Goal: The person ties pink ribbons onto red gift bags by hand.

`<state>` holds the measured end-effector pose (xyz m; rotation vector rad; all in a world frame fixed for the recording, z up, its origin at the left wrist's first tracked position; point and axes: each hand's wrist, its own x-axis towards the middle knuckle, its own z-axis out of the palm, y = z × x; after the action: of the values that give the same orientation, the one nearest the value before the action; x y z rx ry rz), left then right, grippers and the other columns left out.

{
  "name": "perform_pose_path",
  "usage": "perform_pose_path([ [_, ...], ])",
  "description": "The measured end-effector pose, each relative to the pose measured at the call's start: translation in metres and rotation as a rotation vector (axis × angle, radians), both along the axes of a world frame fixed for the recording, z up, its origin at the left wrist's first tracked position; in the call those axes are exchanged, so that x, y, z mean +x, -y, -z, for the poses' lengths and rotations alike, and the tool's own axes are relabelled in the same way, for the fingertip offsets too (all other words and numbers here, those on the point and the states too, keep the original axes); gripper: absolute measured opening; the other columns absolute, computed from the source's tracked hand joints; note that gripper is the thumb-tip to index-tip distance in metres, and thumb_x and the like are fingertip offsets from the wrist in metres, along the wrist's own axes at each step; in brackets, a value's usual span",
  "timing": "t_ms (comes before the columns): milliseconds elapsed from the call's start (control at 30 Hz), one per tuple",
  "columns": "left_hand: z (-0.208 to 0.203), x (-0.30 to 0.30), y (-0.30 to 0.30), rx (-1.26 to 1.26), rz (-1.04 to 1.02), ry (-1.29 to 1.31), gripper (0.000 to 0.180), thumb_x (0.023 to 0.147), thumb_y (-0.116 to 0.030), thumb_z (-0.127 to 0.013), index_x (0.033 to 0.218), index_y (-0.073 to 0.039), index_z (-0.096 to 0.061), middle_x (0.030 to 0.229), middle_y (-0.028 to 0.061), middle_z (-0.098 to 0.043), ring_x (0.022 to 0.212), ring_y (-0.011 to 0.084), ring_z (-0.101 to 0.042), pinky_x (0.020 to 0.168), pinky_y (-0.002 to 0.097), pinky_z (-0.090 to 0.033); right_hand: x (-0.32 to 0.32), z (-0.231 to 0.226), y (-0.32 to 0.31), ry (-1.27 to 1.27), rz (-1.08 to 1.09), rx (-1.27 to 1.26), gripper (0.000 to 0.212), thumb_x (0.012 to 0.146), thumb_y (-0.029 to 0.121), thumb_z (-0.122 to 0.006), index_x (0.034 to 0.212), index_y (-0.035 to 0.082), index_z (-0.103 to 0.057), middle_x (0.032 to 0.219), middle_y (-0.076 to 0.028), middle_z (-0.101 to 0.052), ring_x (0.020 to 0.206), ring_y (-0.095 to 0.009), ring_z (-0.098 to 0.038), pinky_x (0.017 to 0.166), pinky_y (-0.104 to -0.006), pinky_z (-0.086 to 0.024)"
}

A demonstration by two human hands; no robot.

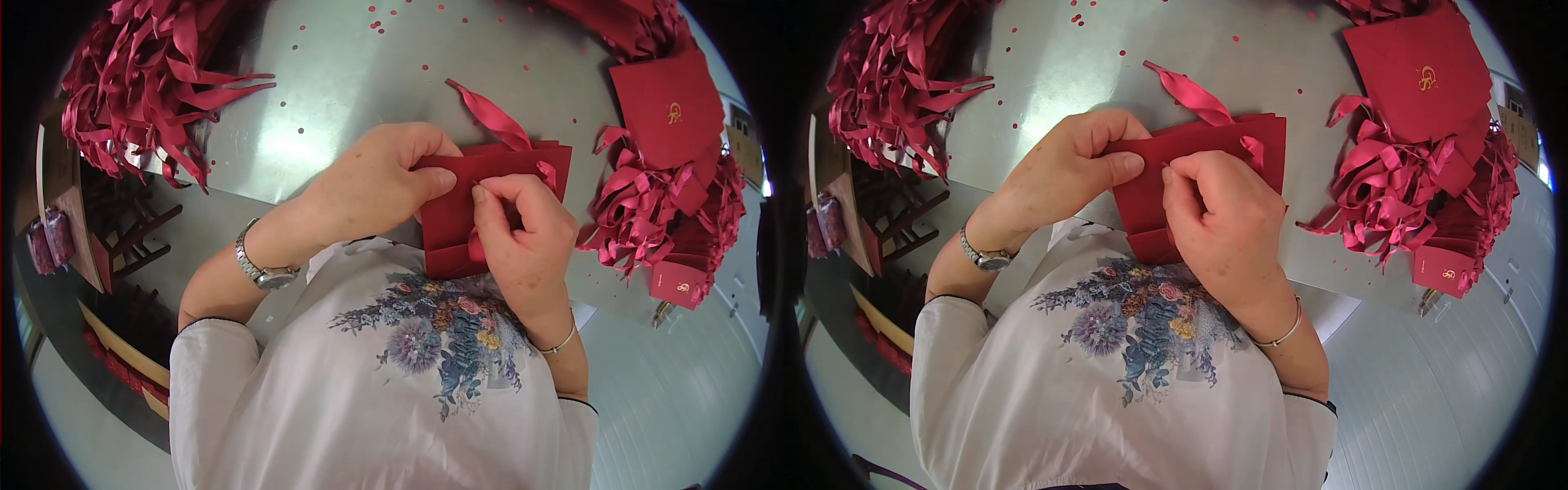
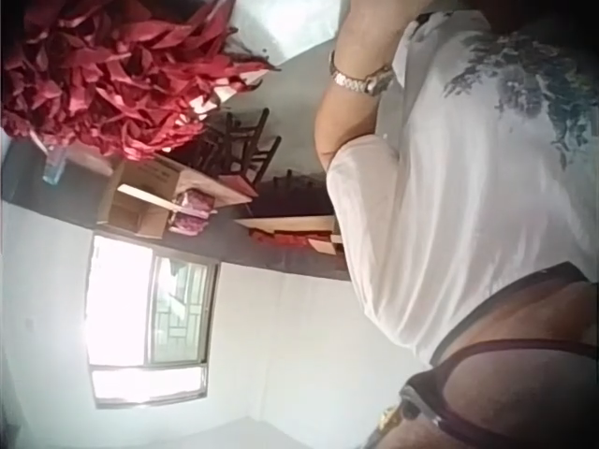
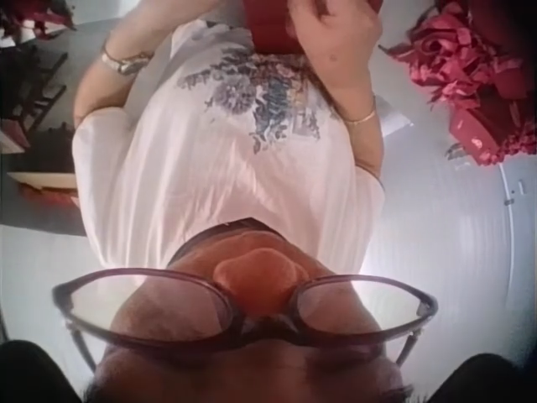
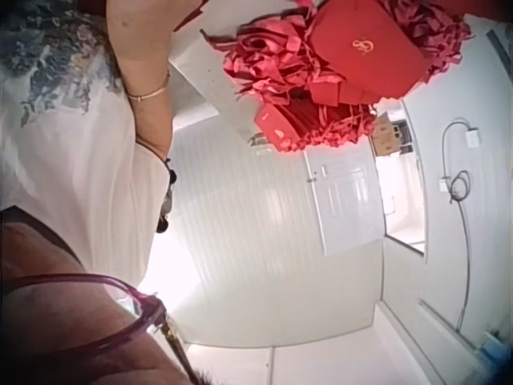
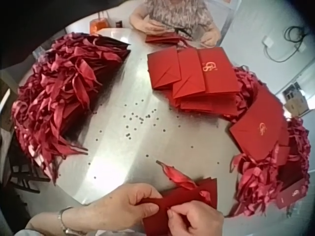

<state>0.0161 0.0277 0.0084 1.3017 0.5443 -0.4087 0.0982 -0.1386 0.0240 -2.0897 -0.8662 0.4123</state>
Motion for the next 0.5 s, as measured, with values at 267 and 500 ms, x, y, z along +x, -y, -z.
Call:
perform_pose_path([
  [267,0.007,-0.003,0.000,-0.102,-0.057,0.021,0.016,0.091,0.000,-0.055,0.105,0.001,-0.063,0.091,-0.0007,-0.064,0.083,0.0058,-0.057,0.076,0.0222,-0.047,-0.001,-0.006,-0.002,-0.023,0.003,-0.006,0.008,0.076,-0.001,-0.069,0.079,0.002,-0.061,0.071,-0.010,-0.063,0.061,-0.024,-0.062,0.056,-0.0322,-0.049],
  [500,0.009,-0.003,-0.004,-0.232,-0.091,0.015,0.017,0.091,0.000,-0.055,0.105,0.000,-0.064,0.093,0.0005,-0.065,0.084,0.0069,-0.058,0.077,0.0225,-0.048,-0.003,-0.023,-0.006,0.255,-0.051,-0.098,0.010,0.076,0.001,-0.070,0.080,0.004,-0.061,0.074,-0.008,-0.064,0.063,-0.025,-0.062,0.056,-0.0342,-0.050],
])
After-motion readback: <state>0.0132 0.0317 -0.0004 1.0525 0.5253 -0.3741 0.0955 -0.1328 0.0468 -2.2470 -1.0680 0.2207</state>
